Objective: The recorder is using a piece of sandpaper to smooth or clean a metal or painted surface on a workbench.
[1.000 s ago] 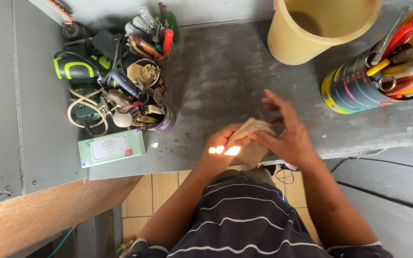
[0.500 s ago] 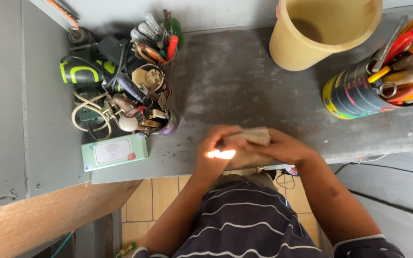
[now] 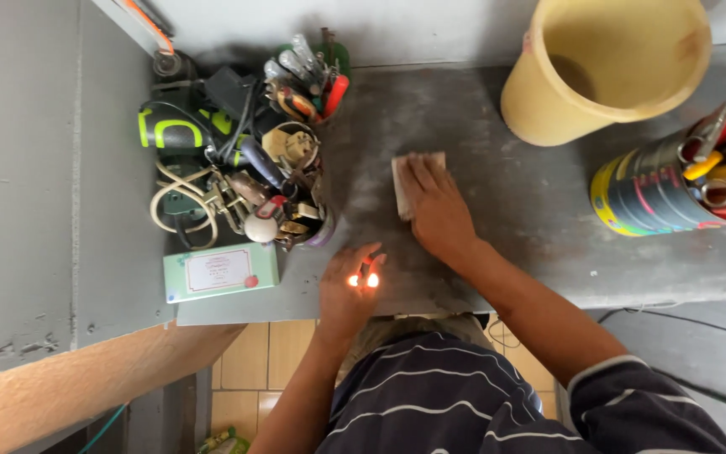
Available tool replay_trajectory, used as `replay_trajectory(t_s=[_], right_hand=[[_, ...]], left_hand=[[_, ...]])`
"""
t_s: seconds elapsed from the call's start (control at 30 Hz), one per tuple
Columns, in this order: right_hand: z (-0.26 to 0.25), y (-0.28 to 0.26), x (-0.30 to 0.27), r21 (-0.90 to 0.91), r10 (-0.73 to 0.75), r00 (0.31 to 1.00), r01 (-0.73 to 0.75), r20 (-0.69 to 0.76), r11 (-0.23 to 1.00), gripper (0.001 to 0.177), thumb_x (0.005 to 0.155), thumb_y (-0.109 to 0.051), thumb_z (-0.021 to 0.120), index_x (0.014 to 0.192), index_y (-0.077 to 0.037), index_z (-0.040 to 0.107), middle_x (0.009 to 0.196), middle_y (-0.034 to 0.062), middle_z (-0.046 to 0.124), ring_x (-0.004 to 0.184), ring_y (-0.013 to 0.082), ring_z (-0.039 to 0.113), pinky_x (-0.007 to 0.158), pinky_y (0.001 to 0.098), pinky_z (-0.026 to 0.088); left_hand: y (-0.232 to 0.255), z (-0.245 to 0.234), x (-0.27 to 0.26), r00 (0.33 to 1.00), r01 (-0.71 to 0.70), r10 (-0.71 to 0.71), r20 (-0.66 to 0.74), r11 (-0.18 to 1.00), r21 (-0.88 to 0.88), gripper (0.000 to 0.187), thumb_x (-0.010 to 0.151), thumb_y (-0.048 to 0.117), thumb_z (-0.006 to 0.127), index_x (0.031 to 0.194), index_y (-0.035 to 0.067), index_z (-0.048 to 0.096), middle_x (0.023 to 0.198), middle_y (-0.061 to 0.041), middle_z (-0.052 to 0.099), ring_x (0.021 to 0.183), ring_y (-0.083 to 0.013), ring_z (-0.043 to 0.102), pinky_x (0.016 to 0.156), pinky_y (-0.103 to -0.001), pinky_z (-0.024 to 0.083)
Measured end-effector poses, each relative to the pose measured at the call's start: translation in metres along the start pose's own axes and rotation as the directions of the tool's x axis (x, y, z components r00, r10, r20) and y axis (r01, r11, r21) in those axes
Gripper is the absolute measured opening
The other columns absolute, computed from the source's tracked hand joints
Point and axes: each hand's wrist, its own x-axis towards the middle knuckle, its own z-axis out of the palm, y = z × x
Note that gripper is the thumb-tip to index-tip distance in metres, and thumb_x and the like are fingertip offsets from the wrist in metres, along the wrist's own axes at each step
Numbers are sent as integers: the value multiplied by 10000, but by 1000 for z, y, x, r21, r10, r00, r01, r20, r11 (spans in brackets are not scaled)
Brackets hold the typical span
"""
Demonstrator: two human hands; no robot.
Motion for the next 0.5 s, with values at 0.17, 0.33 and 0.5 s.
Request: replay_trajectory(t_s=[0.17,0.33,0.5], right_hand=[[-20,12,46,174,49,999,-46,-10,984,707,786,52,603,1482,-28,509,1403,237,581,1277,442,535,1080,494,438],[-2,26,124,131,83,975,-56,-205,990,388,1025,-95,695,1407,-138,642,1231,114,691,1154,340,628,1017,440,519],[42,48,162,-134,17,1000,-18,-9,991,422,931,-32,606,1339,-118,673,1271,113,620,1209,358,554,1000,471,480]], left_hand=[[-2,-2,3,998,60,-59,13,997,-49,231,898,113,772,1121,92,714,861,-63,697,701,-228,604,637,-379,528],[0,-3,7,992,124,-121,38,989,-85,243,880,127,787,1109,83,719,841,-62,698,654,-210,592,592,-362,518],[2,-8,9,992,120,-115,58,988,-95,232,890,127,803,1097,67,718,784,-63,663,648,-192,608,582,-342,508]])
